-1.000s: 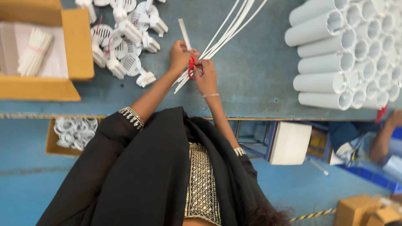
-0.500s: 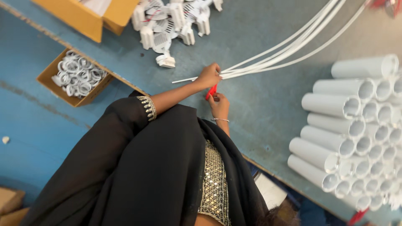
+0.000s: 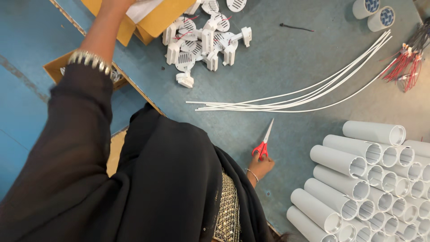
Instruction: The person retrieves white plastic rods and red scissors, then cuts the rods into shorter lengths on a workbench. The cut pieces are gathered and placed into a cardboard box.
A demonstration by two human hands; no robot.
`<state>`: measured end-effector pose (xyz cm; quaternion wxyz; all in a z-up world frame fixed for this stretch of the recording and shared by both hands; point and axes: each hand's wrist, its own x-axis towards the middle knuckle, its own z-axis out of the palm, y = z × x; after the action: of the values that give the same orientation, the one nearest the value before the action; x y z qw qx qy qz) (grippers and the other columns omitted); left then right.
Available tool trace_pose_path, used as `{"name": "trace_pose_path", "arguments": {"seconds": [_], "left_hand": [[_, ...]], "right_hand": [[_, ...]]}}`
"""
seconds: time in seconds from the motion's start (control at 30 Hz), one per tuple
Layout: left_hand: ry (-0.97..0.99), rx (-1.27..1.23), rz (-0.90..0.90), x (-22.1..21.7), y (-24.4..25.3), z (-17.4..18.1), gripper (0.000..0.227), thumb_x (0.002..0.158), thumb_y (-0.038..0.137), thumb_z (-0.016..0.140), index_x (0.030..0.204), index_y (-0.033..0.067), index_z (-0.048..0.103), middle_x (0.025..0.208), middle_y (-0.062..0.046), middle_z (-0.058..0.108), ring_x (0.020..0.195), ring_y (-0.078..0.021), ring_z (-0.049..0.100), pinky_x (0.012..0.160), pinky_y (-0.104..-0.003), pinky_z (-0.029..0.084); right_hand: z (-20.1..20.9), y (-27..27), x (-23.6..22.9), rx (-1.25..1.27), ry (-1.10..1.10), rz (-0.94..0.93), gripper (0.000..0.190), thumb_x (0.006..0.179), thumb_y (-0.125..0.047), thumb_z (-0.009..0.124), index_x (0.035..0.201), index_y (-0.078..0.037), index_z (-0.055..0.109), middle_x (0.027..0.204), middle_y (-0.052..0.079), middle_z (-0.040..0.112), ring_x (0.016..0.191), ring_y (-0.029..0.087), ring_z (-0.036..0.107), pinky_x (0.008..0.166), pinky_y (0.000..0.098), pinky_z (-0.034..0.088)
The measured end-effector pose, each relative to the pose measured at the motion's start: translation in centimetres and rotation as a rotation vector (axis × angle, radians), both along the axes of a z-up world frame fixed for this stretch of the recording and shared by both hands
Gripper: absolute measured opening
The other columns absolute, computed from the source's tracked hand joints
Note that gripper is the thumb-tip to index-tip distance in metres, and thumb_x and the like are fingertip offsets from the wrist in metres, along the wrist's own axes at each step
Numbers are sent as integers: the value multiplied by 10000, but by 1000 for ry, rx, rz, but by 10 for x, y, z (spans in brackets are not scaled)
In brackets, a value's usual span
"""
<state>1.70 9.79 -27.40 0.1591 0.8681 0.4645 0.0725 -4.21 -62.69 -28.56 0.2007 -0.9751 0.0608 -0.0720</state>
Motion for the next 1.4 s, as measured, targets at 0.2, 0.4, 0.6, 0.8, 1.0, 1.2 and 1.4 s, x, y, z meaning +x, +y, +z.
{"name": "trace_pose_path", "arguments": {"seconds": [0.2,0.4,0.6,0.8,1.0,1.2,1.4], "left_hand": [[187,-50,-65,26,61,1,621,702,298,906,1173,3,629,1183,-206,663,1092,-388,629,873,-474,526],[196,-23,-125,51,79,17,747,599,354,983,1162,-8,651,1189,-206,666,1093,-381,638,863,-465,542],[-309,-154,-379,0,32,130,682,683,370,1018,1088,15,600,995,-182,682,798,-298,673,656,-428,542],[-270,-709,-826,-47,-146,216,655,751,332,909,1165,108,454,892,-163,720,768,-288,706,653,-418,525],[-219,-746,-1100,-62,-213,239,880,665,299,937,1283,107,342,1018,-196,687,905,-384,701,766,-453,533],[-127,-843,-1123,-63,-206,229,788,715,199,841,1341,127,368,1012,-163,771,917,-331,750,803,-406,555],[-78,-831,-1162,-62,-208,232,774,715,260,876,1315,132,404,1036,-173,784,923,-335,743,793,-399,548]], "right_hand": [[10,14,2,-141,-25,-64,251,920,-249,761,967,-2,774,1132,241,650,1208,390,560,1007,476,472],[24,4,-30,69,-63,-208,206,901,-194,730,1034,-38,754,1123,228,623,1073,352,607,943,452,496],[67,39,-28,152,-102,-172,199,913,-152,734,1080,-44,738,1107,171,671,917,288,674,824,402,534],[163,196,40,899,131,273,346,991,-113,668,1329,-44,639,1238,78,666,1106,161,662,862,299,580],[245,277,54,772,125,812,421,975,-55,674,1393,-33,627,1336,123,612,1161,190,606,923,272,542],[237,270,55,914,190,808,181,920,-51,787,1093,-12,751,1212,89,651,997,113,634,852,261,539],[232,253,46,751,46,760,205,869,-53,794,1067,-54,737,1235,83,641,1021,131,644,838,255,546]]}}
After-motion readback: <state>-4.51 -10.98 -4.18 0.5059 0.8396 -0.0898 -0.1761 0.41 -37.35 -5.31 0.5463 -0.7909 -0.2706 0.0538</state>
